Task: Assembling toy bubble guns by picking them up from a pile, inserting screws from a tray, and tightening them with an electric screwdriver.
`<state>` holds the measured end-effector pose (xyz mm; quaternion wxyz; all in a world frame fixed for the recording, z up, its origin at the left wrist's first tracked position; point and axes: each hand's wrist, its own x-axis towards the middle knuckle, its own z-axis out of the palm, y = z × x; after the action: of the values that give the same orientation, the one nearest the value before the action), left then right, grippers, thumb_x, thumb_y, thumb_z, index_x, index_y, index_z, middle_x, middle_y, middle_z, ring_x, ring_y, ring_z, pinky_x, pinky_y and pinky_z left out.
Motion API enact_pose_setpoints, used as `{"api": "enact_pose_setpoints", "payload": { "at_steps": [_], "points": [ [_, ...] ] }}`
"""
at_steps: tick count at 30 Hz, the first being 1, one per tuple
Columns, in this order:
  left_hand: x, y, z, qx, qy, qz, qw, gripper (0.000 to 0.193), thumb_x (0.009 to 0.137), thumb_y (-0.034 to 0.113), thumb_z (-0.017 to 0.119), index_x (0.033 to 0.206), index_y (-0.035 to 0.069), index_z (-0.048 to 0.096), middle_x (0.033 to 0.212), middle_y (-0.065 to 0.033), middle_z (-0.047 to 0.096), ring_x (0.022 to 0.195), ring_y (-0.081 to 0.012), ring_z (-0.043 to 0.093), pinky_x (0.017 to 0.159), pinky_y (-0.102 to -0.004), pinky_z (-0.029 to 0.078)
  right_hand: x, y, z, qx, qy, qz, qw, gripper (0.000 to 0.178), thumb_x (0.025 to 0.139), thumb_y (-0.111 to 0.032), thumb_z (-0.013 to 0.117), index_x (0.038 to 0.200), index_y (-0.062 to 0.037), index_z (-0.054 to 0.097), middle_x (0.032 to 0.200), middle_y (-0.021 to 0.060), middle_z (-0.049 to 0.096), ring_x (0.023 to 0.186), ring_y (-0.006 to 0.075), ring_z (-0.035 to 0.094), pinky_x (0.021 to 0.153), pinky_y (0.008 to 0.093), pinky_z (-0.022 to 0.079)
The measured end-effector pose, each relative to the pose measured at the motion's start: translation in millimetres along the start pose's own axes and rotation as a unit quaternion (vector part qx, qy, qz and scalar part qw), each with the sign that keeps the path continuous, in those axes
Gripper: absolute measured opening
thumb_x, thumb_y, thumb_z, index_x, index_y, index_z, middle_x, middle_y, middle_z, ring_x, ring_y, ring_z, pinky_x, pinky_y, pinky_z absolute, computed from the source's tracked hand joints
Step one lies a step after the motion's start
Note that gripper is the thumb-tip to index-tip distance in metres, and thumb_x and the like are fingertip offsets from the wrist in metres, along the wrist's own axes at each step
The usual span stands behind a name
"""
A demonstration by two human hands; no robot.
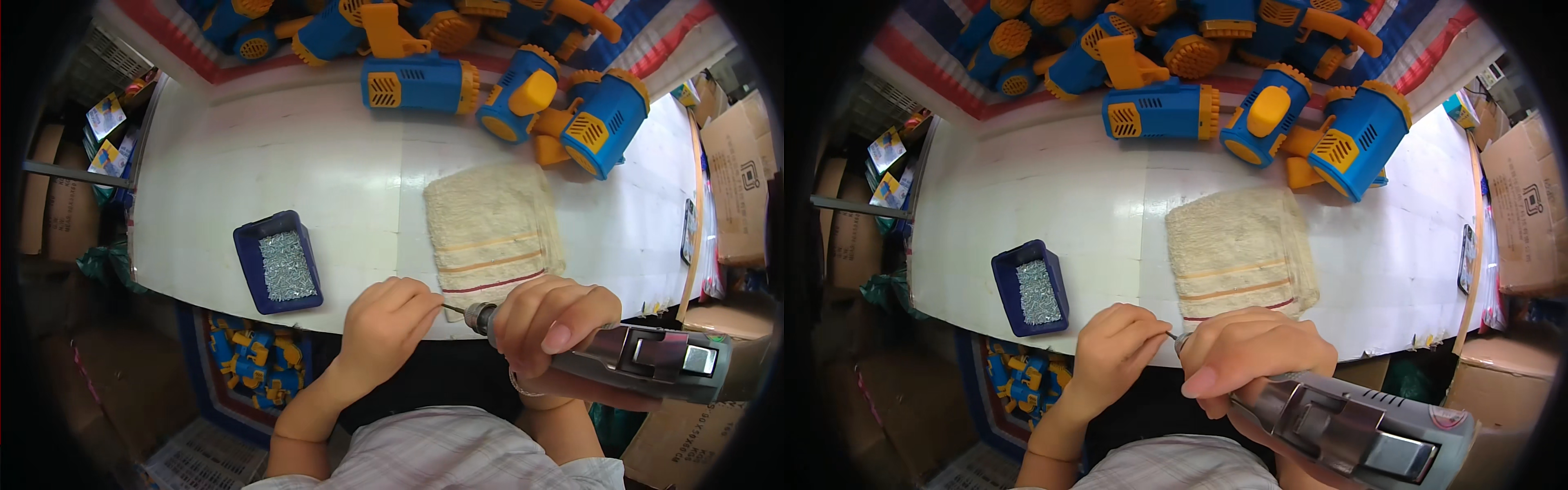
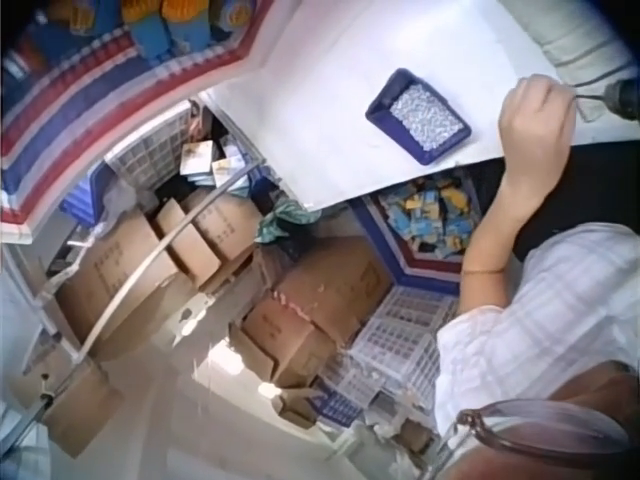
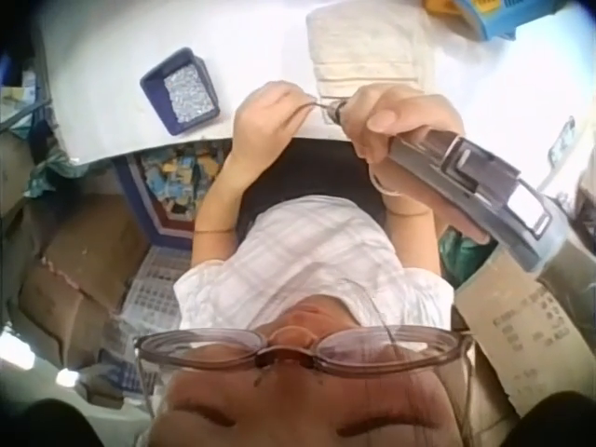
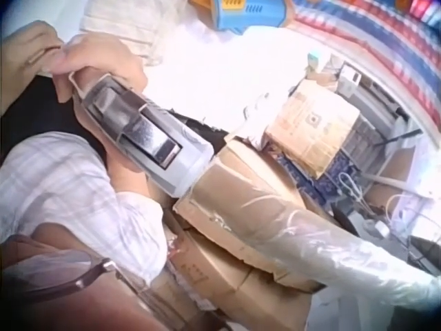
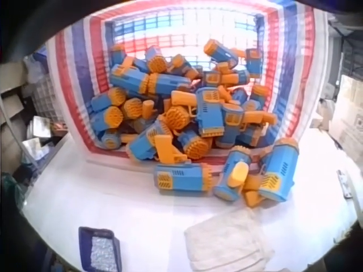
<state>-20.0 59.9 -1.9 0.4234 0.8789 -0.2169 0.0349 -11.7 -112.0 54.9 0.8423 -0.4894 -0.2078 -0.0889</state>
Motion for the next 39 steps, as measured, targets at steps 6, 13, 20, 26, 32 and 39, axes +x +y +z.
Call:
{"api": "enact_pose_setpoints", "payload": {
  "at_steps": [6,13,20,26,32,39],
  "points": [
    [9.5,3.9,6.0,-0.046,-0.009,0.033,0.998,0.012,0.067,0.003,0.068,0.077,0.004,0.062,0.074,-0.006,0.058,0.066,-0.0225,0.056,0.058,-0.0314,0.044,0.9,-4.0,-5.7,-0.005,0.0,-0.031,1.0,0.073,0.07,-0.074,0.046,0.076,-0.0018,0.051,0.051,0.0039,0.051,0.04,0.0159,0.05,0.038,0.0257,0.042],
    [20.4,3.4,6.2,-0.04,-0.003,0.052,0.998,0.011,0.066,0.003,0.068,0.075,0.004,0.062,0.072,-0.0061,0.058,0.067,-0.0224,0.056,0.058,-0.0311,0.043,6.9,-9.7,-8.7,0.004,0.018,-0.023,1.0,0.059,0.074,-0.06,0.05,0.076,-0.0009,0.054,0.051,0.0054,0.052,0.041,0.017,0.05,0.039,0.0271,0.042],
    [25.2,-4.3,17.5,-0.063,-0.013,0.074,0.995,0.018,0.06,0.003,0.072,0.076,0.005,0.063,0.077,-0.0068,0.061,0.073,-0.0237,0.058,0.063,-0.0327,0.044,5.9,-15.4,-10.3,0.04,0.052,0.019,0.998,0.028,0.087,-0.023,0.056,0.081,0.0036,0.062,0.052,0.0092,0.052,0.044,0.0192,0.049,0.044,0.0301,0.039],
    [117.9,-39.3,0.6,-0.073,0.098,0.141,0.982,0.035,0.075,0.018,0.067,0.104,0.003,0.055,0.108,-0.0113,0.055,0.099,-0.028,0.052,0.086,-0.0354,0.04,-4.7,-16.6,-30.7,0.063,0.065,-0.035,0.995,0.063,0.078,-0.056,0.055,0.088,0.0071,0.058,0.056,0.0095,0.051,0.046,0.0187,0.049,0.042,0.0276,0.038],
    [233.8,-126.3,-12.4,-0.075,0.196,-0.134,0.969,0.039,0.081,0.026,0.063,0.104,-0.002,0.05,0.096,-0.0148,0.058,0.092,-0.0298,0.055,0.087,-0.036,0.039,-8.2,-11.8,-18.8,0.011,0.111,-0.051,0.992,0.087,0.062,-0.082,0.041,0.08,0.0023,0.054,0.051,0.0044,0.05,0.041,0.0152,0.047,0.035,0.0255,0.037],
    [119.5,-24.3,3.2,0.476,0.109,0.157,0.858,0.033,0.073,0.017,0.059,0.103,0.004,0.058,0.083,-0.0078,0.056,0.076,-0.0214,0.054,0.061,-0.0312,0.041,-18.6,-19.8,-39.5,-0.023,0.109,-0.037,0.993,0.09,0.061,-0.081,0.045,0.085,0.0047,0.055,0.054,0.0054,0.051,0.042,0.015,0.047,0.036,0.0244,0.036]
  ]
}}
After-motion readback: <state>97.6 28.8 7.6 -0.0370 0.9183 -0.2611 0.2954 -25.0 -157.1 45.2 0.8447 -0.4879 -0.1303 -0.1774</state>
